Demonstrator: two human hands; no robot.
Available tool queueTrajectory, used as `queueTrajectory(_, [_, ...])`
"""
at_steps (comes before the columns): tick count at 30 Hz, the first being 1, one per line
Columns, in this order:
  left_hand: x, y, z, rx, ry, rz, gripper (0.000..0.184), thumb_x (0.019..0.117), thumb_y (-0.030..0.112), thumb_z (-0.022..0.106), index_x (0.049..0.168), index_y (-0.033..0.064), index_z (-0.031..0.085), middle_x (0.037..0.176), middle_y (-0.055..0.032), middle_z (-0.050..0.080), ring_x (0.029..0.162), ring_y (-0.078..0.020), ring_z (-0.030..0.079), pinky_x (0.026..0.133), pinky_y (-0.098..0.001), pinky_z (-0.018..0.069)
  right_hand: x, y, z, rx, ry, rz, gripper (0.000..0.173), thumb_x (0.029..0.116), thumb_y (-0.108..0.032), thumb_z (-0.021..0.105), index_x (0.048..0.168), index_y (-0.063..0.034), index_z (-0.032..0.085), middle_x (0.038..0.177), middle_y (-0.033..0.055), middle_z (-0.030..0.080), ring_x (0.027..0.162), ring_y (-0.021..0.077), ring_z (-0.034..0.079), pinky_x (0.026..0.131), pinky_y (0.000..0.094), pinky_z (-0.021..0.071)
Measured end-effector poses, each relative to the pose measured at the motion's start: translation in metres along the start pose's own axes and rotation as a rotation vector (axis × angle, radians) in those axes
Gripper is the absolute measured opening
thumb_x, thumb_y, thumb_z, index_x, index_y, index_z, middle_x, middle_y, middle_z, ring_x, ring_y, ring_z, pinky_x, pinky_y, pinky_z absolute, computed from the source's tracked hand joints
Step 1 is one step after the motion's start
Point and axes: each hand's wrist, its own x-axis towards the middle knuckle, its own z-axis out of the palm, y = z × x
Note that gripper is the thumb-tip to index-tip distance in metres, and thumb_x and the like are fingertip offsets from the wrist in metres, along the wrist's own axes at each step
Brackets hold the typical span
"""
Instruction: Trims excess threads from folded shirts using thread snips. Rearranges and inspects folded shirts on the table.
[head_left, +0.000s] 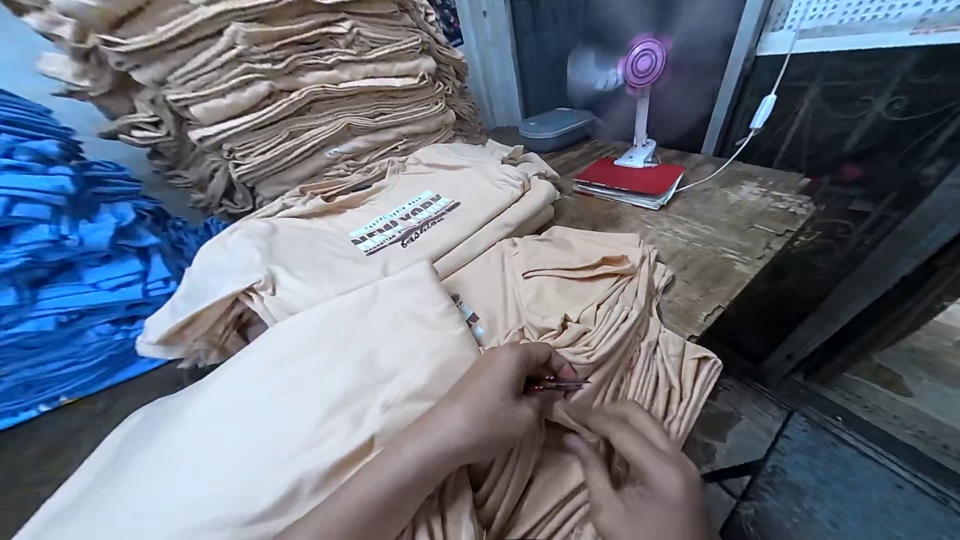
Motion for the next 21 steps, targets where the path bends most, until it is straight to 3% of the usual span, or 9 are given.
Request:
queueTrajectory(2, [-0.003,0.002,0.001,-0.030,-0.011,0.048,0.021,0.0974,0.014,0.064,0.117,0.0172,0.069,0.098,0.0074,0.073,0.083,-0.0024,0.067,0.076,-0.0241,0.0568,-0.007,-0.002,-0.011,-0.111,0.112,-0.077,0.007,0.0912,-0.021,0.075,0.094,-0.0191,0.082,0.079,-0.0032,0.070,0.080,0.0067,0.064,0.094,0.0376,0.0453])
queueTrajectory(4, [-0.007,0.004,0.005,-0.053,0.028,0.105,0.028,0.0925,0.010,0.066,0.120,0.0154,0.069,0.103,0.0073,0.074,0.088,-0.0016,0.069,0.079,-0.0234,0.0584,-0.010,-0.004,-0.028,-0.106,0.141,-0.060,0.011,0.0989,-0.022,0.068,0.095,-0.0170,0.076,0.081,-0.0046,0.071,0.083,0.0037,0.065,0.099,0.0344,0.0441])
queueTrajectory(7, [-0.010,0.003,0.008,-0.035,0.123,0.210,0.035,0.0890,0.023,0.079,0.122,0.0165,0.071,0.109,0.0082,0.073,0.096,-0.0006,0.070,0.087,-0.0223,0.0609,-0.004,-0.004,-0.052,-0.042,0.052,0.083,0.014,0.1024,-0.018,0.062,0.096,-0.0105,0.072,0.089,-0.0033,0.069,0.086,0.0019,0.065,0.082,0.0222,0.0552])
queueTrajectory(10, [-0.011,0.002,0.009,0.179,0.260,0.363,0.026,0.0890,0.033,0.078,0.112,0.0216,0.078,0.101,0.0124,0.073,0.092,0.0016,0.067,0.083,-0.0210,0.0583,0.006,-0.007,-0.068,-0.356,-0.159,0.200,0.016,0.0989,-0.013,0.059,0.105,-0.0077,0.072,0.106,0.0130,0.068,0.098,0.0320,0.066,0.085,0.0575,0.0486])
queueTrajectory(12, [-0.012,0.003,0.011,0.319,0.340,0.379,0.020,0.0893,0.034,0.075,0.108,0.0263,0.078,0.095,0.0156,0.071,0.090,0.0016,0.065,0.082,-0.0236,0.0568,0.010,-0.011,-0.068,-0.482,-0.189,0.205,0.028,0.0956,-0.011,0.055,0.118,-0.0092,0.072,0.123,0.0208,0.063,0.114,0.0447,0.060,0.093,0.0676,0.0415])
queueTrajectory(14, [-0.013,0.002,0.011,0.391,0.388,0.371,0.020,0.0882,0.033,0.074,0.108,0.0292,0.077,0.095,0.0166,0.069,0.093,0.0001,0.064,0.084,-0.0275,0.0552,0.011,-0.016,-0.063,-0.458,-0.194,0.165,0.035,0.1008,-0.032,0.057,0.125,-0.0109,0.071,0.126,0.0174,0.066,0.115,0.0396,0.061,0.095,0.0654,0.0418])
queueTrajectory(16, [-0.014,0.001,0.010,0.411,0.380,0.389,0.020,0.0884,0.034,0.074,0.108,0.0295,0.077,0.098,0.0163,0.069,0.095,0.0002,0.064,0.086,-0.0280,0.0566,0.009,-0.020,-0.050,-0.415,-0.187,0.114,0.055,0.0946,-0.056,0.065,0.125,-0.0109,0.073,0.119,0.0134,0.070,0.110,0.0343,0.064,0.096,0.0637,0.0437])
queueTrajectory(19, [-0.016,0.001,0.012,0.508,0.403,0.474,0.014,0.0906,0.032,0.069,0.100,0.0290,0.079,0.091,0.0160,0.071,0.089,-0.0021,0.064,0.079,-0.0281,0.0536,0.000,-0.011,-0.034,-0.378,-0.008,-0.024,0.018,0.0929,-0.036,0.073,0.095,-0.0208,0.082,0.085,-0.0032,0.074,0.085,0.0149,0.067,0.091,0.0466,0.0442])
queueTrajectory(21, [-0.018,0.001,0.014,0.597,0.425,0.525,0.014,0.0946,0.032,0.064,0.097,0.0283,0.077,0.089,0.0144,0.071,0.088,-0.0060,0.065,0.076,-0.0310,0.0512,-0.004,-0.013,-0.039,-0.338,0.021,-0.046,0.013,0.0944,-0.028,0.071,0.089,-0.0206,0.080,0.078,-0.0043,0.071,0.078,0.0110,0.063,0.089,0.0410,0.0423])
